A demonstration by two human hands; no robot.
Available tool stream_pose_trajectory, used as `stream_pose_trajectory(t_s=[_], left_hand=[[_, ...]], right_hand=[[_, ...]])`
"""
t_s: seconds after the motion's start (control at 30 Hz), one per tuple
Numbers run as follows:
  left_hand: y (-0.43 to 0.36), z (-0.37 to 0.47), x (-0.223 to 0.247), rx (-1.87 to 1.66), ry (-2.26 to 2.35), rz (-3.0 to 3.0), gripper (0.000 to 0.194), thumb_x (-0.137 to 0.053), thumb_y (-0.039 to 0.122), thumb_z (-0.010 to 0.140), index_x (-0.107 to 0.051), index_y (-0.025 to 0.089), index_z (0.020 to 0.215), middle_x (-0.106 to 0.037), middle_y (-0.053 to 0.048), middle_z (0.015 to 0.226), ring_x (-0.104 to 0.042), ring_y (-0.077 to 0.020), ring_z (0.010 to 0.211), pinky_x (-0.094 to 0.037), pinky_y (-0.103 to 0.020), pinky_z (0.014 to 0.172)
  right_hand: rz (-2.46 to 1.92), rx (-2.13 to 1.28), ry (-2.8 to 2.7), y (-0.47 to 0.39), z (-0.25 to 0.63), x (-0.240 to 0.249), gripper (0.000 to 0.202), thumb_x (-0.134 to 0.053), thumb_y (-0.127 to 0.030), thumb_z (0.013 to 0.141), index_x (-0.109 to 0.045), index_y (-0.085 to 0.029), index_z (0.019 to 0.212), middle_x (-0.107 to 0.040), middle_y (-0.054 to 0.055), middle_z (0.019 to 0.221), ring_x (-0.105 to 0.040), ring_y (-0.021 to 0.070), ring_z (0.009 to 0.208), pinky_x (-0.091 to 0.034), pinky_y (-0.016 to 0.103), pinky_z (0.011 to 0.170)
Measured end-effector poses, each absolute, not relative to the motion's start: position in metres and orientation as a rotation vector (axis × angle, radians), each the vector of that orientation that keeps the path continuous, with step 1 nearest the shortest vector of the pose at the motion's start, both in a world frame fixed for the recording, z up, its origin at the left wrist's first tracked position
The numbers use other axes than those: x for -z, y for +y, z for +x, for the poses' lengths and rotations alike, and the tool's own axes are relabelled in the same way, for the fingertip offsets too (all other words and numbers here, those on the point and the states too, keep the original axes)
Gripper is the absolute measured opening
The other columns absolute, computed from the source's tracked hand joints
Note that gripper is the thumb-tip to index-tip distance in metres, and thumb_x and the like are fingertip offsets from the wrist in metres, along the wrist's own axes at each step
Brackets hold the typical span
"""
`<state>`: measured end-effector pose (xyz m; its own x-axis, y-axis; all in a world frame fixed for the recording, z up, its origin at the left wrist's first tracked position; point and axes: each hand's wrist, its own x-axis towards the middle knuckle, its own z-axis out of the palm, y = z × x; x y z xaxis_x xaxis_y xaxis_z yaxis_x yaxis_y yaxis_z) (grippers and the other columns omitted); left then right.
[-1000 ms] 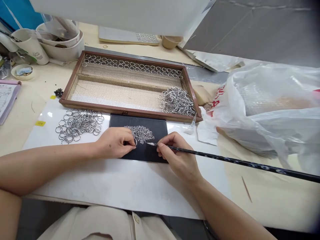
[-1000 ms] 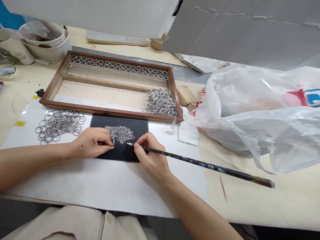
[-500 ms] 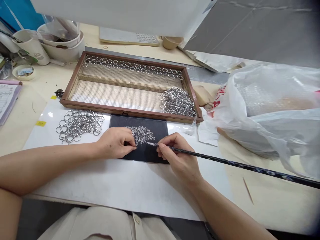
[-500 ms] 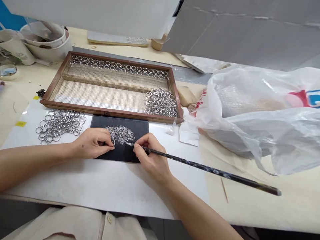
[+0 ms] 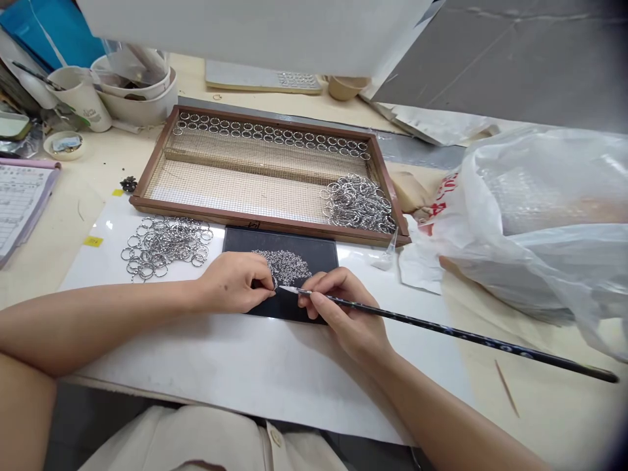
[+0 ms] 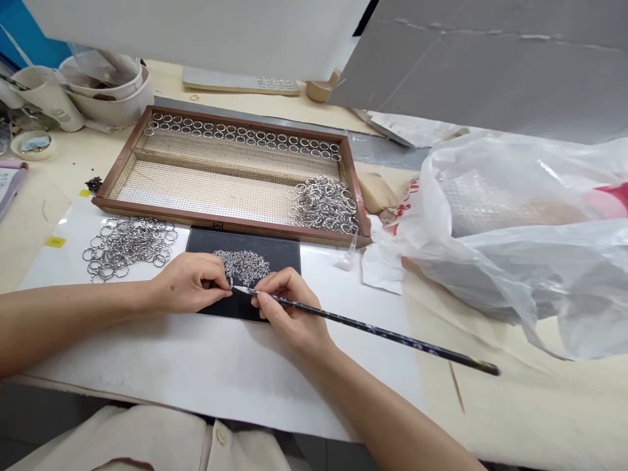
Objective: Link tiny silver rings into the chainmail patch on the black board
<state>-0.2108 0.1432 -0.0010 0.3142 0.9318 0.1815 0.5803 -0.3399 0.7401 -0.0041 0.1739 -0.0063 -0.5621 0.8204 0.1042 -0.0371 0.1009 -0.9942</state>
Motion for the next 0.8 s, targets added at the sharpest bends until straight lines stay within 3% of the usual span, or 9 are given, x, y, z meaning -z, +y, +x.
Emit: stream_pose_trajectory(t_s=[0.8], left_hand=[[0.1429,-0.2112,0.0024,-0.820,1.324,2.028,0.013,-0.059,0.013,0.074,-0.067,0.016,0.064,-0.064,0.000,0.066,-0.058,-0.0086,0.061,-0.042,-0.017,0.053]], right_hand=[[-0.779,-1.530,-1.733,0.1732,-0.0052,0.0062,0.010,-0.055,-0.017,0.086,-0.050,-0.021,0.078,-0.060,0.001,0.074,-0.053,0.0107,0.056,-0.044,0.025,0.049]])
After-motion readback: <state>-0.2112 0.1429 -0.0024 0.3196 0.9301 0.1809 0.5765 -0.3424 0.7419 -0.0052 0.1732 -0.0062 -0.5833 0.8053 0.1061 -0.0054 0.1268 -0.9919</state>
